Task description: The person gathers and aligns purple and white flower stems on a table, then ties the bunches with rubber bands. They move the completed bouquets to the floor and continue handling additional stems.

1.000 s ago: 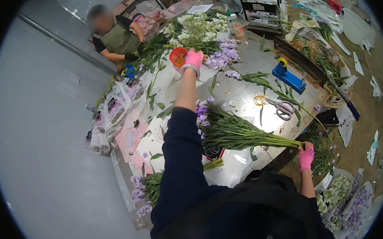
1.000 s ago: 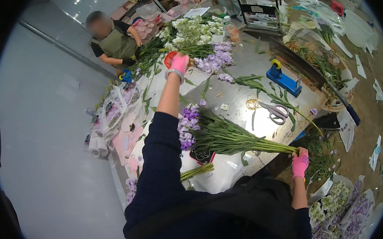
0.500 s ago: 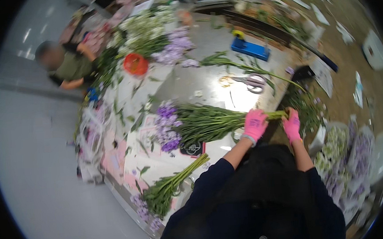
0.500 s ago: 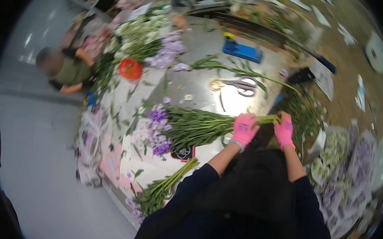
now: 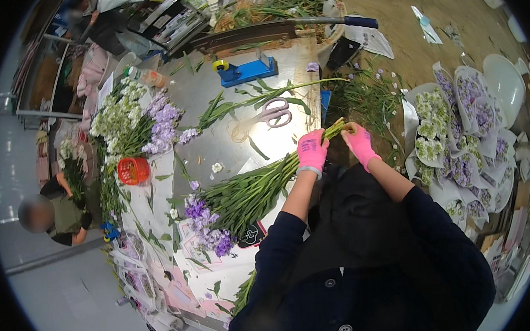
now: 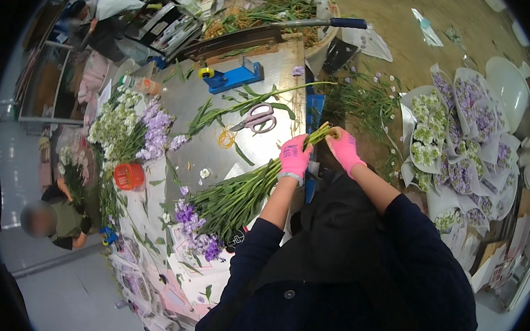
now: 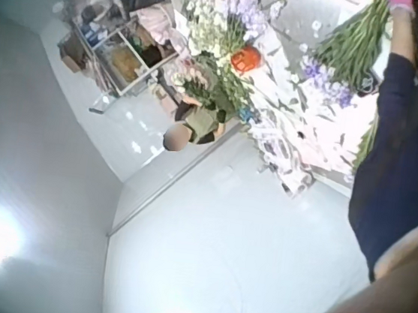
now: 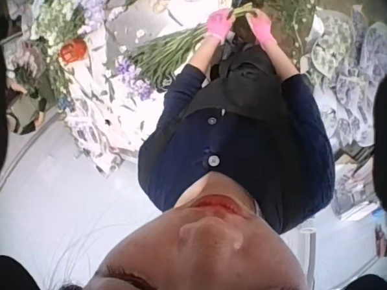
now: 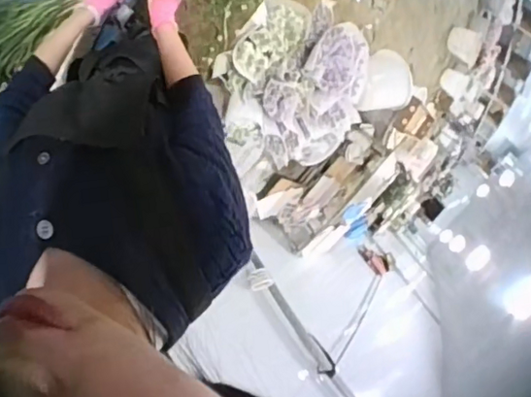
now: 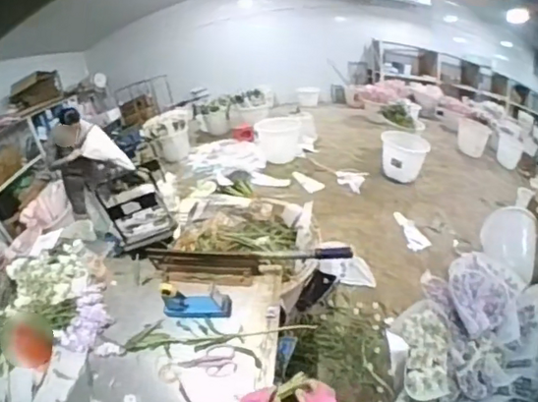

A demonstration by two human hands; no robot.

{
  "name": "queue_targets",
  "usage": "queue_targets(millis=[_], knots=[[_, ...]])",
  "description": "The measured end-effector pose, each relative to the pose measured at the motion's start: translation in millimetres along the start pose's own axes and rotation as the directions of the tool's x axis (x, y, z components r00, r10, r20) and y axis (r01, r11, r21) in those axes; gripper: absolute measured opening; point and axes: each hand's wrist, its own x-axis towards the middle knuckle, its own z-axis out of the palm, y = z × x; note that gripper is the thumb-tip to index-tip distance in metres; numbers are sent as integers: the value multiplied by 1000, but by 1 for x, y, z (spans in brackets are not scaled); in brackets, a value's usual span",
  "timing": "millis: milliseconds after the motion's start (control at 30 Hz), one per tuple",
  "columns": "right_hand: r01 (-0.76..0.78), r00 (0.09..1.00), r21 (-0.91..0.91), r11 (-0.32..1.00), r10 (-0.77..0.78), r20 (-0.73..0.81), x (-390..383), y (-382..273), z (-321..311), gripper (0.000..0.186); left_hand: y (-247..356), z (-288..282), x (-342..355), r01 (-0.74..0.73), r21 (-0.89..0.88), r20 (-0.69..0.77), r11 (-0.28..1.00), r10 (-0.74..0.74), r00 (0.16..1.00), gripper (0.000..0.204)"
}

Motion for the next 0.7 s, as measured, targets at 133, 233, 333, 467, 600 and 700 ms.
queue_targets(millis=[133, 233, 333, 467, 600, 700], knots=[[123, 992, -132, 984, -120, 29, -4, -3, 8, 15, -6, 11, 0, 39, -67, -22, 997, -40, 999, 30], [-32, 999, -198, 980, 31, -8, -10, -15, 12, 17, 4, 4, 7, 182, -33, 94, 983, -178, 980, 30], [-158, 987, -216, 963, 149, -58, -8, -20, 19, 18, -12, 18, 4, 111, -89, -33, 990, -114, 993, 29], [-219, 976, -221, 950, 212, -57, -4, -26, 18, 20, -14, 20, 3, 116, -147, -47, 982, -124, 991, 29], [-167, 986, -346, 923, 162, -42, 1, -24, 16, 20, -16, 21, 3, 110, -184, -41, 977, -119, 992, 28], [-83, 995, -511, 855, 97, 0, 3, -35, 16, 21, -16, 20, 1, 75, -154, -66, 985, -86, 994, 28]])
